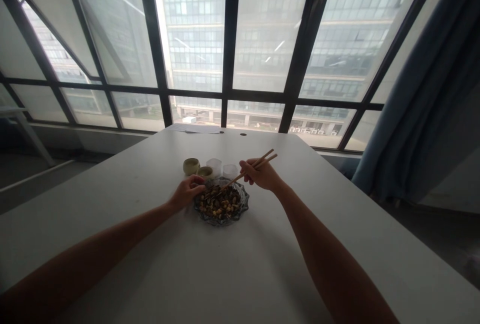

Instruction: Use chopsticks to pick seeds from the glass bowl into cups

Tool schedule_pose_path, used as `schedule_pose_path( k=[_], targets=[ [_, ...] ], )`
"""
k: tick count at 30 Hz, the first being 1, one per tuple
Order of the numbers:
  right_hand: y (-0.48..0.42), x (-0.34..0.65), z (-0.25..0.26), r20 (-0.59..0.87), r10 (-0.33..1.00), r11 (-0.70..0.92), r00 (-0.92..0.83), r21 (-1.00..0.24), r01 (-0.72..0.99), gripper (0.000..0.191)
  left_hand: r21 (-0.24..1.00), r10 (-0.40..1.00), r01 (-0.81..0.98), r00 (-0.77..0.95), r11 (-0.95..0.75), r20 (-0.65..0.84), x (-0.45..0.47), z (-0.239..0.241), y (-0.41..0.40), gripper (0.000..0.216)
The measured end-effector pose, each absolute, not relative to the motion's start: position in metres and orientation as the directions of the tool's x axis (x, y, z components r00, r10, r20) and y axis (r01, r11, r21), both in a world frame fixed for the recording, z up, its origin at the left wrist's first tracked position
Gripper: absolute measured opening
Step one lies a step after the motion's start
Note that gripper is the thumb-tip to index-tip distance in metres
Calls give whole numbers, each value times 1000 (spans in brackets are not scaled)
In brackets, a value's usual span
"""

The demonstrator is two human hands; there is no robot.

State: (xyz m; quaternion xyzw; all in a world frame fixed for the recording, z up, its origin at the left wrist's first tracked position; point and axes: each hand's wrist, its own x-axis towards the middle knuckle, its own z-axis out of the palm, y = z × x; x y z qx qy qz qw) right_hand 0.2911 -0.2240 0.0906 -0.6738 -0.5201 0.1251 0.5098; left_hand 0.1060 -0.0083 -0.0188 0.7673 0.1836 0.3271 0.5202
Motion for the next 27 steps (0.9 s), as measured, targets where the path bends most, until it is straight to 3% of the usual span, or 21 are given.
schedule_pose_path(
  k=[18, 27],
  targets=[
    [-215, 270, 81, 265, 911, 56, 316, -839, 541, 58, 917, 611, -90, 720, -388, 329, 110, -25, -4, 32],
    [-218, 278, 83, 288, 860, 13, 421, -838, 546, 61, 906, 617, -68, 711, -417, 338, 110, -26, -4, 31]
  ],
)
